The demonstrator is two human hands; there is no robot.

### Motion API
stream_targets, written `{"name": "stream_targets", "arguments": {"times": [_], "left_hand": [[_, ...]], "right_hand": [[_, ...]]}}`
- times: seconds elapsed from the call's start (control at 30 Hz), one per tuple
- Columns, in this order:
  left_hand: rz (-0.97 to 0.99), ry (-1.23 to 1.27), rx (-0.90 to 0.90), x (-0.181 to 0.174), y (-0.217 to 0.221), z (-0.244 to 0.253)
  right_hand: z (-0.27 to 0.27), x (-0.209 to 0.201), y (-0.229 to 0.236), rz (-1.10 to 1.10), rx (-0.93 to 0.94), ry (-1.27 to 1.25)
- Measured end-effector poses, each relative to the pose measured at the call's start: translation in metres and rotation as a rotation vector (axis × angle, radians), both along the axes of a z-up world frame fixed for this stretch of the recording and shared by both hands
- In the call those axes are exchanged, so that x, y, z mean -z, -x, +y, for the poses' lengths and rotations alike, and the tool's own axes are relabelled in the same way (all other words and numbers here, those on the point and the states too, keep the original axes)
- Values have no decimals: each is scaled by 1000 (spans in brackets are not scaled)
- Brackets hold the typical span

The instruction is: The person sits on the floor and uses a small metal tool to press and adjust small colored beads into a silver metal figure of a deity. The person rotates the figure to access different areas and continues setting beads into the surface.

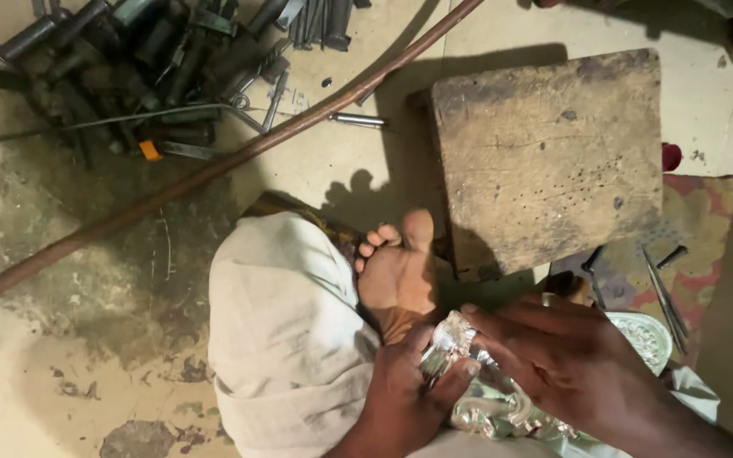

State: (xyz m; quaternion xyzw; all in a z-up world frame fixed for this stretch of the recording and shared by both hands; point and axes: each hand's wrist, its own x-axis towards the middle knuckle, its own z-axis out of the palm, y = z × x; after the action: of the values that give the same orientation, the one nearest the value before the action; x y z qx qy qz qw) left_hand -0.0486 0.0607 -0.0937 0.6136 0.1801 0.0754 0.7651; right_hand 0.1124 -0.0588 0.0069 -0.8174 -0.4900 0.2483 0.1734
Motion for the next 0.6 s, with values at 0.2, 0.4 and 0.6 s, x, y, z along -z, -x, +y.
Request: {"name": "stream_targets", "arguments": {"times": [0.2, 0.4, 0.6], "left_hand": [[-78, -22, -44, 5, 1, -5], [4, -1, -6, 10, 5, -9], [22, 40, -7, 8, 4, -8]], "right_hand": [[-2, 0, -8, 101, -64, 6], [1, 2, -11, 61, -160, 100], [-7, 2, -12, 43, -218, 88]]}}
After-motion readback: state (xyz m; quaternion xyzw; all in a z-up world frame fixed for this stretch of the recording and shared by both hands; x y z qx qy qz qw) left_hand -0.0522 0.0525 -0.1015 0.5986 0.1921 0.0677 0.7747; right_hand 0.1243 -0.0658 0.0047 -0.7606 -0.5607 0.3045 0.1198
